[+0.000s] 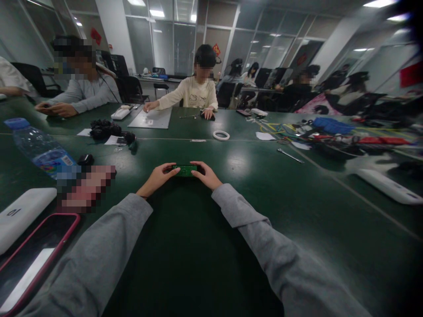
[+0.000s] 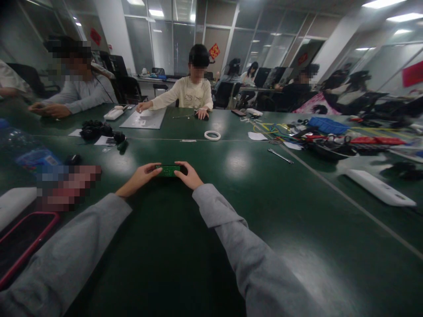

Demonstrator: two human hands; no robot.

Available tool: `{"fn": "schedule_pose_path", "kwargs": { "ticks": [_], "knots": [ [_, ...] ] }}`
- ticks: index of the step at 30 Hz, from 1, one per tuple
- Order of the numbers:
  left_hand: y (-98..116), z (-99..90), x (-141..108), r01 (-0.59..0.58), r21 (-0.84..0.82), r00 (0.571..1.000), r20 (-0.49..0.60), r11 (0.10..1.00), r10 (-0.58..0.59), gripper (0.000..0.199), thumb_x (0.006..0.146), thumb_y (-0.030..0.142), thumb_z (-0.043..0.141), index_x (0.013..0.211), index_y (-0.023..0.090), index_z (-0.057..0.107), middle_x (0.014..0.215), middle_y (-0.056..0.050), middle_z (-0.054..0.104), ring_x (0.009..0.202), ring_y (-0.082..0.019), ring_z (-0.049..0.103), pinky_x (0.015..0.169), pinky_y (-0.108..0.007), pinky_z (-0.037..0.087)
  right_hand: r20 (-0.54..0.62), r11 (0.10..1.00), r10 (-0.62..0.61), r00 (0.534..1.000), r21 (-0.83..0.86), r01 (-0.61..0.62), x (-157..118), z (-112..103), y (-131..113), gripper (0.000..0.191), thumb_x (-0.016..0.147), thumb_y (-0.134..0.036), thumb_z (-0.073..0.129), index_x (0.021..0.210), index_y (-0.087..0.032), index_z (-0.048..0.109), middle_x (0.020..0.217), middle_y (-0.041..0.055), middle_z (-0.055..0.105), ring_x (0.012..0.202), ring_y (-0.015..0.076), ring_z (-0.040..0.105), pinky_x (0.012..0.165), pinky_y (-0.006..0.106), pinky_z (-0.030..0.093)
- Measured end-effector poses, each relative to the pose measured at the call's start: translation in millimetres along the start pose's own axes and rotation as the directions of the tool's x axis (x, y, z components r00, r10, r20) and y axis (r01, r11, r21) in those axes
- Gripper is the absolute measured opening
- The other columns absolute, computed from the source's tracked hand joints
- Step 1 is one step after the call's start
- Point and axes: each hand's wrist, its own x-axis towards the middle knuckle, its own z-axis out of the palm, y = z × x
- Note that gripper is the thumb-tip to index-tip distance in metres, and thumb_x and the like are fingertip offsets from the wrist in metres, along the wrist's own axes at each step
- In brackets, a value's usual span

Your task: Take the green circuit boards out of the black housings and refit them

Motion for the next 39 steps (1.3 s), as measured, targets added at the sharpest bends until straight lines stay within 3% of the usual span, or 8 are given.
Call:
{"fn": "schedule_pose_path", "kwargs": {
  "ticks": [7,17,22,24,27,30,39],
  "knots": [
    [-2,-0.9,2,0.04,-0.013,0.999,0.014,0.999,-0.04,0.059,0.077,0.048,0.064,0.126,0.016,0.057,0.117,-0.014,0.063,0.087,-0.021,0.063,0.072,-0.033,0.052,0.024,0.999,-0.005,1.0,0.045,0.004,0,-1,-4,0.039,0.081,-0.032,0.065,0.117,-0.022,0.056,0.119,0.0068,0.055,0.11,0.0231,0.055,0.097,0.044,0.045],
    [-7,-3.1,4,-0.039,-0.075,0.998,0.048,0.996,0.042,0.064,0.072,0.045,0.071,0.126,0.015,0.055,0.13,-0.015,0.057,0.113,-0.027,0.058,0.096,-0.044,0.047,0.013,1.0,-0.002,1.0,-0.013,0.002,2,-7,9,0.045,0.08,-0.031,0.068,0.123,-0.024,0.054,0.119,0.0059,0.055,0.114,0.0235,0.051,0.101,0.047,0.041],
    [-15,-2.7,7,-0.064,-0.075,0.998,0.022,0.995,0.066,0.072,0.068,0.041,0.074,0.131,0.016,0.05,0.134,-0.017,0.053,0.114,-0.028,0.057,0.092,-0.044,0.048,-0.009,0.998,-0.025,1.0,-0.051,0.024,2,-4,9,0.05,0.079,-0.026,0.067,0.126,-0.023,0.05,0.124,0.0066,0.052,0.117,0.023,0.05,0.104,0.045,0.039],
    [-17,-2.7,8,-0.086,-0.052,0.996,0.018,0.995,0.087,0.074,0.066,0.039,0.077,0.132,0.017,0.05,0.134,-0.017,0.053,0.107,-0.027,0.06,0.086,-0.042,0.051,-0.016,0.994,-0.051,0.999,-0.099,0.049,1,-2,7,0.054,0.077,-0.023,0.067,0.128,-0.022,0.049,0.126,0.0075,0.051,0.118,0.0231,0.049,0.106,0.045,0.037],
    [-18,-3.0,7,-0.106,-0.01,0.993,0.044,0.994,0.106,0.076,0.064,0.035,0.079,0.132,0.019,0.05,0.131,-0.016,0.055,0.08,-0.017,0.064,0.068,-0.034,0.053,-0.029,0.976,-0.093,0.995,-0.202,0.085,-1,1,4,0.06,0.074,-0.017,0.067,0.13,-0.02,0.047,0.126,0.0089,0.049,0.117,0.0235,0.049,0.105,0.043,0.038],
    [-19,-3.4,7,-0.113,0.019,0.992,0.058,0.993,0.112,0.073,0.064,0.034,0.078,0.131,0.022,0.051,0.128,-0.015,0.057,0.058,-0.008,0.054,0.054,-0.026,0.047,-0.031,0.962,-0.112,0.993,-0.254,0.101,-3,2,0,0.059,0.073,-0.014,0.066,0.129,-0.02,0.047,0.124,0.0094,0.049,0.113,0.0232,0.051,0.102,0.042,0.041],
    [-23,-1.3,8,-0.156,0.011,0.988,0.021,0.988,0.156,0.069,0.062,0.034,0.079,0.124,0.021,0.053,0.125,-0.014,0.058,0.059,-0.007,0.055,0.056,-0.024,0.047,-0.046,0.962,-0.148,0.988,-0.237,0.133,-4,4,-4,0.053,0.072,-0.013,0.066,0.121,-0.021,0.05,0.12,0.0071,0.052,0.113,0.0229,0.051,0.099,0.042,0.041]
  ]
}}
